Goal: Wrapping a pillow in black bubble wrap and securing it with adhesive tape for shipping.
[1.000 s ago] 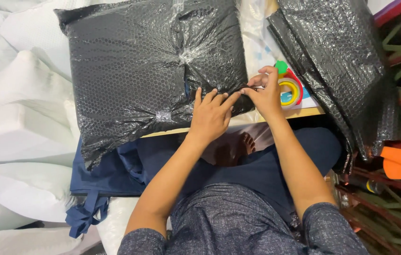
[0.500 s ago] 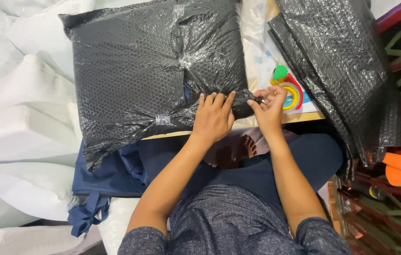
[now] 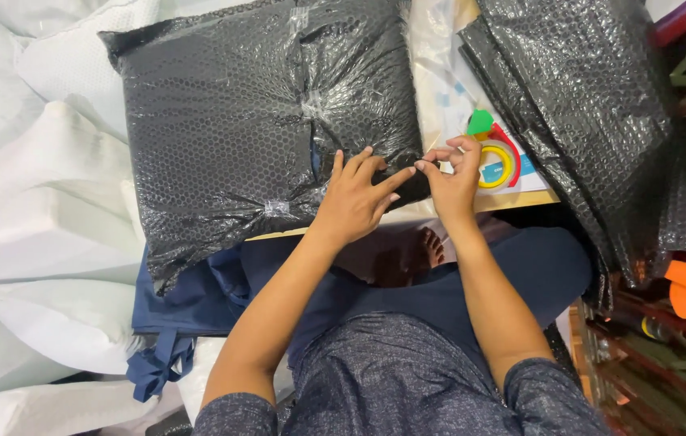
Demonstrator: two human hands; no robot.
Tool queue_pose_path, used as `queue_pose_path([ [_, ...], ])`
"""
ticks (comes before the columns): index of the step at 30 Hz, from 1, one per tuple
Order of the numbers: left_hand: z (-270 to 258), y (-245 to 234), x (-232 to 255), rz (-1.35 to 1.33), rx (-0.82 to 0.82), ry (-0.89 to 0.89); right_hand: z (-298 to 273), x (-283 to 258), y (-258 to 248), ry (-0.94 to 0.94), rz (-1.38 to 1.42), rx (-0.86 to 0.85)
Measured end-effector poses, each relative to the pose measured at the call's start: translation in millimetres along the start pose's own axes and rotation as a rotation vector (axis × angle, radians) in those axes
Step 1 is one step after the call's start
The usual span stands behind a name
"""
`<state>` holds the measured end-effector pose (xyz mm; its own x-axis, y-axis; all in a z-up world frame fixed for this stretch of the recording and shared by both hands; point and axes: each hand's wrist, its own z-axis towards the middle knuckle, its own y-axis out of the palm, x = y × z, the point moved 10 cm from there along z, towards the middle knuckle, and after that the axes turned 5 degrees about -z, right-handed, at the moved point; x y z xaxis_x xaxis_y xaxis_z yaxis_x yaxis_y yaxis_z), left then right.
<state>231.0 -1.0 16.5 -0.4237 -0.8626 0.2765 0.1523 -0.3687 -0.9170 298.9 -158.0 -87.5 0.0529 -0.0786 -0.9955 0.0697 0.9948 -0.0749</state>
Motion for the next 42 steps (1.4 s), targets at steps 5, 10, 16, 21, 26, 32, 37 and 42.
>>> queue_pose_path([
  [5,-1.8,8.4,-4.2,0.021,0.035,0.001,12.7,15.1,3.9,0.048,-0.086,-0.011],
  [10,-3.7,18.1,-7.9,0.044,0.052,-0.017,7.1,14.2,-1.5,0.123,-0.125,0.002],
  [16,-6.8,20.0,-8.6,0.044,0.066,-0.008,-2.3,-12.8,6.9,0.042,-0.145,-0.105],
  [21,-6.0,18.4,-13.2,0.031,0.084,-0.009,9.8,-29.2,20.7,-0.042,-0.044,-0.137],
  [26,-2.0,15.8,-10.9,0.034,0.071,-0.04,11.6,-20.5,23.5,0.041,-0.191,-0.094],
  [32,-0.3,25.1,-12.7,0.085,0.058,-0.061,18.2,-15.9,18.6,-0.017,-0.264,-0.039],
  [37,-0.6,25.7,-12.4,0.082,0.045,-0.07,17.8,-19.9,-1.6,-0.042,-0.044,-0.061],
  [42,-1.0,27.1,-12.2,0.096,0.046,-0.065,18.6,-19.3,1.2,-0.06,-0.094,-0.099],
])
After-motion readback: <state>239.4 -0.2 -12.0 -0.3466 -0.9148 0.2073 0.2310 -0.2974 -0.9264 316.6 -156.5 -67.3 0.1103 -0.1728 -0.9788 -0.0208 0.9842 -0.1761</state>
